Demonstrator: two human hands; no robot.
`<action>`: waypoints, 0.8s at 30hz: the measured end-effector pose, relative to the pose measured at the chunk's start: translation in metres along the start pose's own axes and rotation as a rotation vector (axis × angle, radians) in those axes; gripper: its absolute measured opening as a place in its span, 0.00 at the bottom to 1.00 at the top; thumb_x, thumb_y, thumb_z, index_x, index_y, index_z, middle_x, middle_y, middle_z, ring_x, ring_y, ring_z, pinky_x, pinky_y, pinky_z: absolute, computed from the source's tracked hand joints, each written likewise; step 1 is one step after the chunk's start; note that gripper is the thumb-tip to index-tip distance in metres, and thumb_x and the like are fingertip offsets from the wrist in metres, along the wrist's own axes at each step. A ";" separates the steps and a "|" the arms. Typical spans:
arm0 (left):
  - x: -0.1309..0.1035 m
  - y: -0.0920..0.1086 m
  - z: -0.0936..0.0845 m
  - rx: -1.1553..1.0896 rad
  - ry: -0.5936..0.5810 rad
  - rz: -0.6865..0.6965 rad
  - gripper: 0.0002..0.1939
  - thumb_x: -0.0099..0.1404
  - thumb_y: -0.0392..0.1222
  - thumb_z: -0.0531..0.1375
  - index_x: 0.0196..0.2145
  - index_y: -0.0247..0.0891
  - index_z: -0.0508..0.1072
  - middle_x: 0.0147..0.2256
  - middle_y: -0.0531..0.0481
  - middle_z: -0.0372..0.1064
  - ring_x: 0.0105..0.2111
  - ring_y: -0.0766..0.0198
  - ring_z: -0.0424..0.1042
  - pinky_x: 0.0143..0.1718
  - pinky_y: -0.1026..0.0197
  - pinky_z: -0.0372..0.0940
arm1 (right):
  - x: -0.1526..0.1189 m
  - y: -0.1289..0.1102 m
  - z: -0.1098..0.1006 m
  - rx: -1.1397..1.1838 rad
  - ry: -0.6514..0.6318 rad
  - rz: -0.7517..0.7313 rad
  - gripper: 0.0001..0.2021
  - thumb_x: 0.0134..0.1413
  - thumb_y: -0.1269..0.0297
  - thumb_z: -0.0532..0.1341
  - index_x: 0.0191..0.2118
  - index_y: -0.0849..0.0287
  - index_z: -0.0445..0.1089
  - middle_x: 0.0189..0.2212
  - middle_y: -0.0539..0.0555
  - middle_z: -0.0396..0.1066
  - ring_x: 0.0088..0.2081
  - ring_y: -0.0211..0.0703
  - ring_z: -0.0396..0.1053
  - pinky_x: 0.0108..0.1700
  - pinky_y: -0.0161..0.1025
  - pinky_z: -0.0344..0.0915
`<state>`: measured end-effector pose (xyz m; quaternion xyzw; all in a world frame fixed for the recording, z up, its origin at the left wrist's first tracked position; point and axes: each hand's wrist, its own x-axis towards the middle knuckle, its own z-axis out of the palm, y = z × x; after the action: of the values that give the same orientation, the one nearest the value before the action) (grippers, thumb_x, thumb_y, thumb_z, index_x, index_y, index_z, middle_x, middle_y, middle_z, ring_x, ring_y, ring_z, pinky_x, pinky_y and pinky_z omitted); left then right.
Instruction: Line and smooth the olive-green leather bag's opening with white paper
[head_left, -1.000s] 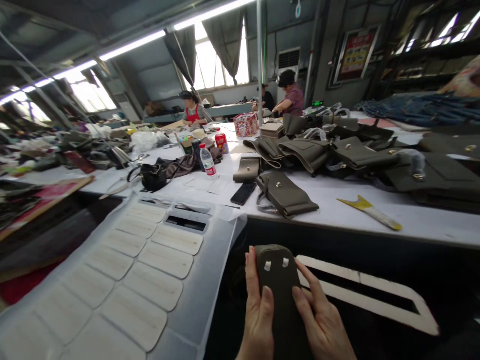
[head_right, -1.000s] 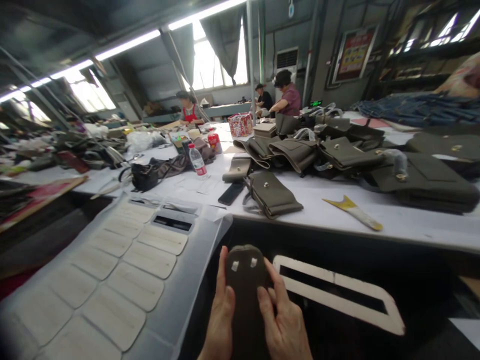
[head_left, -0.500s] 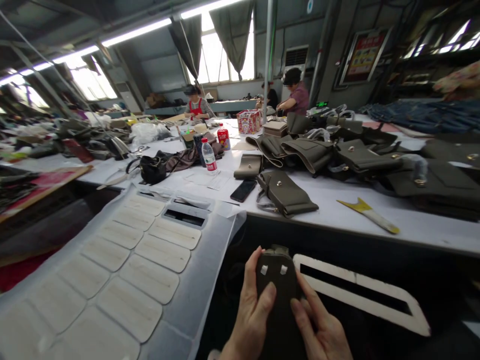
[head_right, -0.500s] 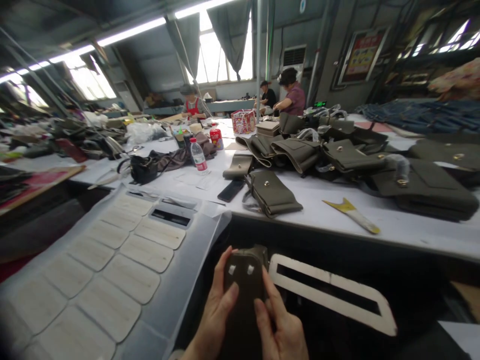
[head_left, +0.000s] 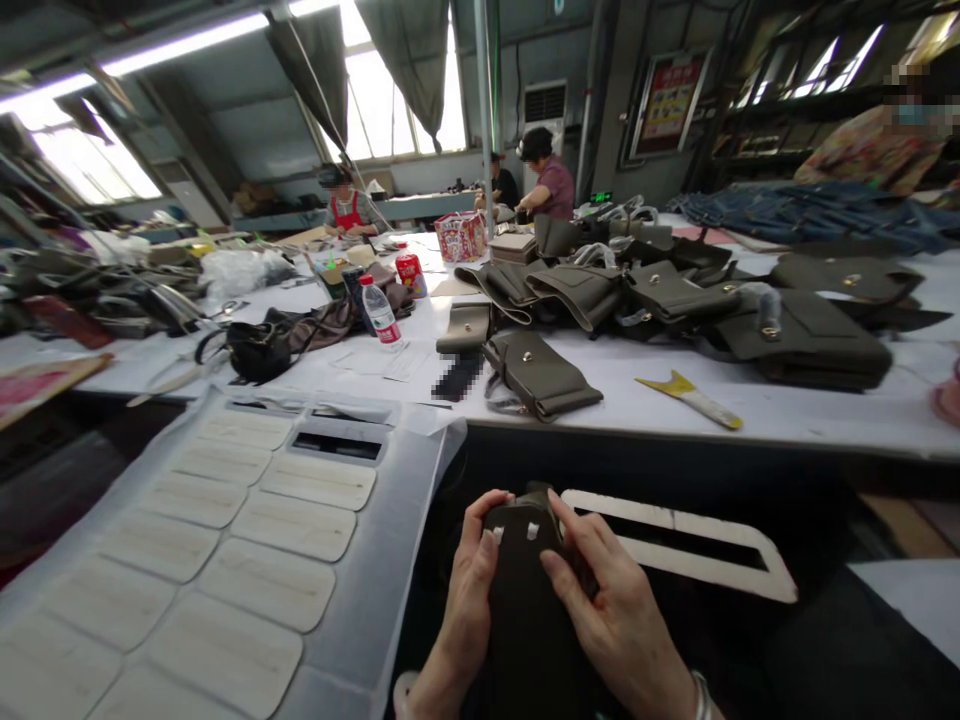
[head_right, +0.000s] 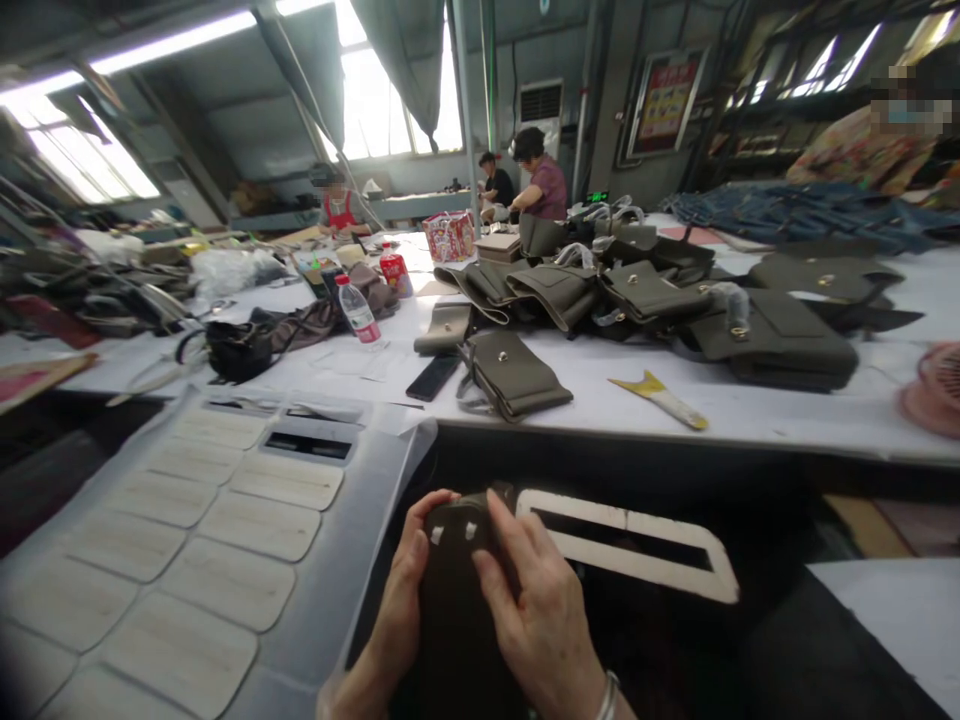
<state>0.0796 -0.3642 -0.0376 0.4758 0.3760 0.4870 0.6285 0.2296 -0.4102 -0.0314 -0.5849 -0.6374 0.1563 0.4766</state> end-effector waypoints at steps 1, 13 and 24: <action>0.002 0.000 -0.001 0.027 -0.021 0.031 0.19 0.71 0.54 0.50 0.53 0.42 0.66 0.51 0.47 0.69 0.48 0.57 0.70 0.49 0.59 0.63 | 0.008 -0.002 -0.001 -0.061 0.007 -0.067 0.22 0.67 0.63 0.54 0.64 0.55 0.60 0.43 0.58 0.68 0.41 0.45 0.69 0.41 0.40 0.72; 0.004 -0.003 -0.001 0.140 -0.097 0.157 0.21 0.75 0.52 0.44 0.53 0.43 0.70 0.53 0.48 0.68 0.55 0.55 0.64 0.58 0.58 0.56 | 0.016 -0.009 0.006 -0.153 0.191 -0.415 0.13 0.60 0.81 0.58 0.44 0.57 0.73 0.42 0.55 0.74 0.49 0.49 0.67 0.49 0.49 0.69; 0.004 -0.007 -0.002 0.114 -0.084 0.176 0.22 0.75 0.47 0.42 0.47 0.41 0.74 0.50 0.48 0.70 0.55 0.55 0.64 0.60 0.57 0.52 | -0.005 0.000 0.004 -0.137 0.090 -0.671 0.18 0.55 0.86 0.56 0.49 0.67 0.71 0.42 0.60 0.75 0.46 0.49 0.69 0.50 0.48 0.68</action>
<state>0.0806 -0.3603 -0.0454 0.5621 0.3332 0.4979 0.5702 0.2262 -0.4132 -0.0355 -0.3795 -0.7816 -0.0781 0.4888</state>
